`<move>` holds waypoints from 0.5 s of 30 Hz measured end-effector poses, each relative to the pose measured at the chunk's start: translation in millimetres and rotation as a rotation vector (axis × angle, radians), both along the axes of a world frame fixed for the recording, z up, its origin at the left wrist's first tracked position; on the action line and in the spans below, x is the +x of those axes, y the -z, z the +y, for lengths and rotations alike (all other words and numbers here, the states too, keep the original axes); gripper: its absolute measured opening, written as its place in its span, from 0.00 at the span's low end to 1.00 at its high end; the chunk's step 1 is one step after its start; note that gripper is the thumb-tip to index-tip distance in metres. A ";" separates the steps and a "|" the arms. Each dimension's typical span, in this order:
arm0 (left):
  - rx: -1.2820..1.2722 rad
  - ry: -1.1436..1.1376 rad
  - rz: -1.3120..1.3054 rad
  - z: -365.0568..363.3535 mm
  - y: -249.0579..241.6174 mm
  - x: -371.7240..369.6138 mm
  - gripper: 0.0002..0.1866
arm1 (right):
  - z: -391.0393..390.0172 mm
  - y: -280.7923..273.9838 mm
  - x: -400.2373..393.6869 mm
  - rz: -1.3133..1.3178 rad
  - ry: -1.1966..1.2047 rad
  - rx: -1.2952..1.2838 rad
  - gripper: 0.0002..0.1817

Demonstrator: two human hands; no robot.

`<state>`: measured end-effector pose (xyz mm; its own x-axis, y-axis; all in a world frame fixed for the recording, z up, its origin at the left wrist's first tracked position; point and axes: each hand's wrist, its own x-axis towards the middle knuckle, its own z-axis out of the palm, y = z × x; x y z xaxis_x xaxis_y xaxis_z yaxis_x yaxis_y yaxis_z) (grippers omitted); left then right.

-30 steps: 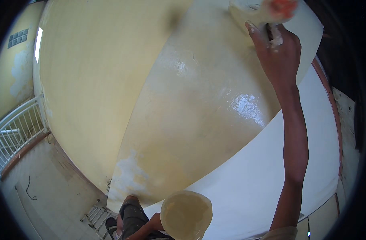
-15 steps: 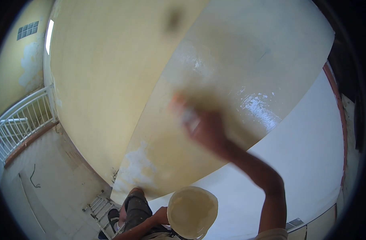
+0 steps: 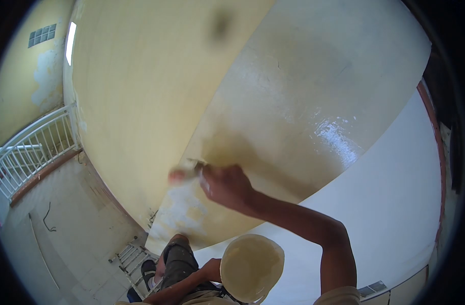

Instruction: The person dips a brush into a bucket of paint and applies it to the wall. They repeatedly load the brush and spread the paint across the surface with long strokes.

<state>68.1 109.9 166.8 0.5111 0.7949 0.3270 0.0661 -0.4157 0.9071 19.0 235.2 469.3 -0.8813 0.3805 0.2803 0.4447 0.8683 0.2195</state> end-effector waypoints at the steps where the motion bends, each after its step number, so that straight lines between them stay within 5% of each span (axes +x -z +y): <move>1: 0.017 -0.033 -0.045 1.8 12.0 6.6 0.31 | 7.0 -8.7 -5.5 0.017 0.056 0.094 0.10; 6: -0.029 -0.008 -0.127 0.9 11.0 8.1 0.30 | 30.7 -136.7 -37.2 0.220 -0.013 0.676 0.07; 9: -0.062 0.042 -0.101 -2.3 -3.2 5.6 0.31 | 20.8 -138.8 -49.5 0.100 0.020 0.959 0.07; 13: -0.086 0.121 -0.032 -5.0 -16.6 -1.6 0.33 | 44.0 12.7 -57.0 -0.074 -0.058 0.939 0.13; 15: -0.098 0.129 0.040 -3.7 -26.0 -5.3 0.34 | 28.5 85.3 -55.0 -0.140 -0.048 0.586 0.12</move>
<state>62.9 106.2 192.8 0.6222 0.7486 0.2289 0.0543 -0.3329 0.9414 -36.0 263.7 384.0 -0.9372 0.1566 0.3116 0.3406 0.6031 0.7213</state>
